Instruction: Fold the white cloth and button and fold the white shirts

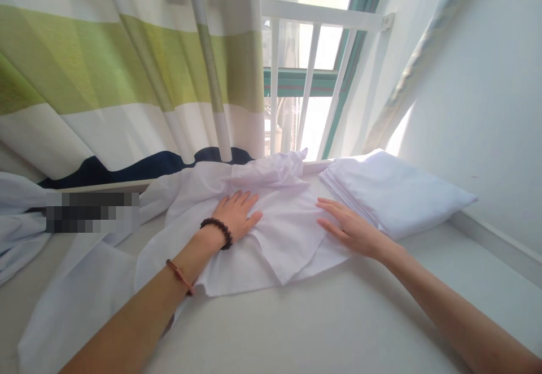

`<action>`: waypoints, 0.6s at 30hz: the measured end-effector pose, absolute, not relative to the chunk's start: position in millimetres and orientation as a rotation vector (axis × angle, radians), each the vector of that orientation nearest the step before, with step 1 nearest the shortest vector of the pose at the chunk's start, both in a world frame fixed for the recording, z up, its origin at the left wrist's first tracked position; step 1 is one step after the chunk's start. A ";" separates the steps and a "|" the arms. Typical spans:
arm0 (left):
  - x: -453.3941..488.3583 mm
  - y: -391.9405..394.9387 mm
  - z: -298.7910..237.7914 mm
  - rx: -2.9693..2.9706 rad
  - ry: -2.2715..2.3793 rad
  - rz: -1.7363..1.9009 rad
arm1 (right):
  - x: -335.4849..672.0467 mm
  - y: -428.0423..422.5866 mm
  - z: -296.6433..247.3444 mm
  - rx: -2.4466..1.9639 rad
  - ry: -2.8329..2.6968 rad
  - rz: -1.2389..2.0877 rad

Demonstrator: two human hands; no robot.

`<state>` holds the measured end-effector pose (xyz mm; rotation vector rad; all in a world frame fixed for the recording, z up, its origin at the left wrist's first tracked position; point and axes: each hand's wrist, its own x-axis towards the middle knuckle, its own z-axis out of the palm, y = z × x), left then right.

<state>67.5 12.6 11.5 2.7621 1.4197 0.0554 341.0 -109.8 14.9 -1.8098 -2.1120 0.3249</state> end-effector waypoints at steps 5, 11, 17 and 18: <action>70.0 -41.8 29.9 2.972 1.050 0.351 | 360.8 -149.2 9.2 -1.752 -2.096 0.243; 71.3 -75.1 29.1 2.980 0.457 0.132 | 355.8 -152.8 13.0 -1.726 -2.165 0.076; 76.6 -68.4 30.5 2.961 0.330 0.369 | 362.0 -152.6 18.8 -1.733 -2.147 -0.033; 74.9 -67.5 34.9 2.922 0.320 0.429 | 364.1 -155.1 24.2 -1.751 -2.112 -0.070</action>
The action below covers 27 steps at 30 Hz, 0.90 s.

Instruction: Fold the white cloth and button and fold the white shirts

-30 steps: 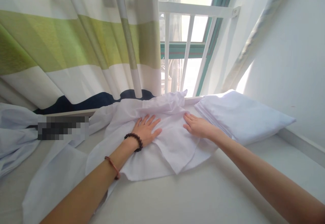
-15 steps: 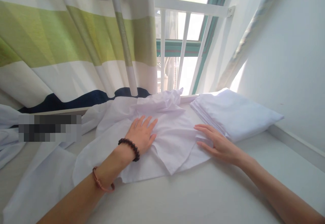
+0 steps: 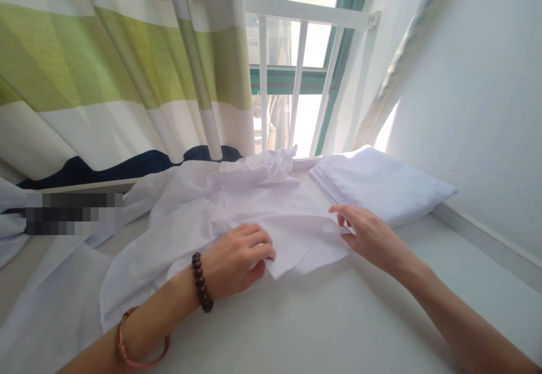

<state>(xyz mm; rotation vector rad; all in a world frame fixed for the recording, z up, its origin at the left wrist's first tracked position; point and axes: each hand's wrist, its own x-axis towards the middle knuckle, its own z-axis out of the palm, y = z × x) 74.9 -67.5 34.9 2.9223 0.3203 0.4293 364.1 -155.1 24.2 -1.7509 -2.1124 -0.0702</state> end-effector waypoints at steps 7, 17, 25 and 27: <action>54.3 -61.4 55.0 2.707 0.360 0.393 | 366.3 -177.3 49.3 -2.078 -2.299 0.051; 57.9 -58.9 36.4 2.736 0.275 0.222 | 348.4 -178.1 49.8 -1.887 -2.457 0.370; 46.3 -49.2 61.9 2.682 0.254 0.430 | 366.8 -181.5 50.6 -2.036 -2.357 0.385; 45.2 -48.1 61.0 2.691 0.259 0.449 | 365.5 -182.7 50.5 -2.069 -2.307 0.425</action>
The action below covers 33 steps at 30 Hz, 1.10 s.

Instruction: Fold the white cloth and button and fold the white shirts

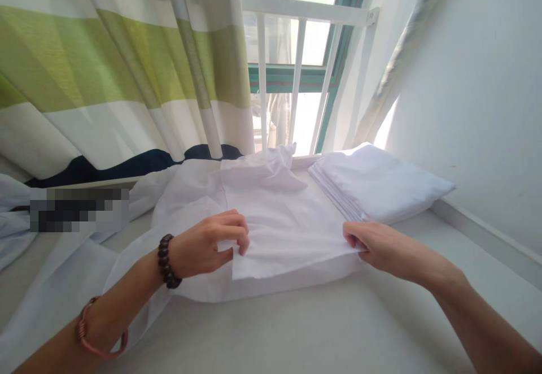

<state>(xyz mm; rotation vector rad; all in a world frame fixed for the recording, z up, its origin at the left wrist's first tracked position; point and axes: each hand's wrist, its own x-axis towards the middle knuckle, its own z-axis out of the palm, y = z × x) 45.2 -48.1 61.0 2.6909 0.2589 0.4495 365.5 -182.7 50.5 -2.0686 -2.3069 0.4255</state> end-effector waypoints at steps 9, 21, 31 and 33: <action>47.0 -47.8 50.9 2.702 0.419 0.431 | 362.5 -182.6 53.3 -2.119 -2.140 0.548; 45.8 -49.9 58.1 2.703 0.573 0.296 | 356.8 -181.8 49.4 -2.248 -2.191 0.596; 37.4 -43.6 60.0 2.661 0.381 0.292 | 369.3 -187.4 52.2 -2.286 -2.188 0.720; 39.6 -43.7 51.8 2.731 0.390 0.225 | 366.3 -187.9 54.2 -2.194 -2.232 0.673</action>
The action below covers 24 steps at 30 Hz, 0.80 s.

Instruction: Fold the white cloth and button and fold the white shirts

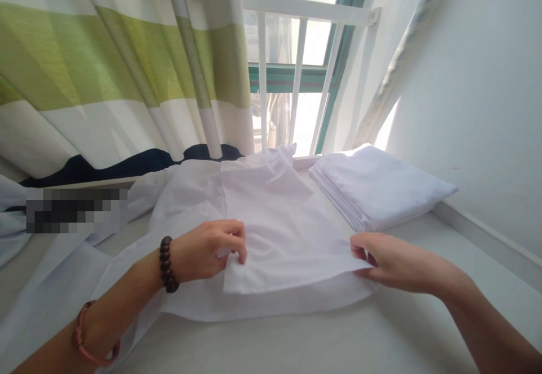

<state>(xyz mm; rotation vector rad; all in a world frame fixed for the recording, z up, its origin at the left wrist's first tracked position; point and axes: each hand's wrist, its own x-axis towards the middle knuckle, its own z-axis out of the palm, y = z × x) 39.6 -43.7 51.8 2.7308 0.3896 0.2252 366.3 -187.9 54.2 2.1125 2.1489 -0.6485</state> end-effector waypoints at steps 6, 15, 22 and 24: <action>48.2 -48.4 43.7 2.841 0.478 0.016 | 347.0 -188.8 57.3 1.932 2.546 -0.706; 43.7 -59.2 56.7 2.614 0.558 -0.269 | 336.2 -185.5 49.8 1.727 2.537 -0.877; 25.4 -54.2 74.9 2.681 0.849 -0.099 | 324.3 -183.4 48.5 1.749 2.682 -0.763; 17.9 -47.3 74.7 2.809 1.049 0.059 | 317.8 -182.3 42.3 1.770 2.768 -0.676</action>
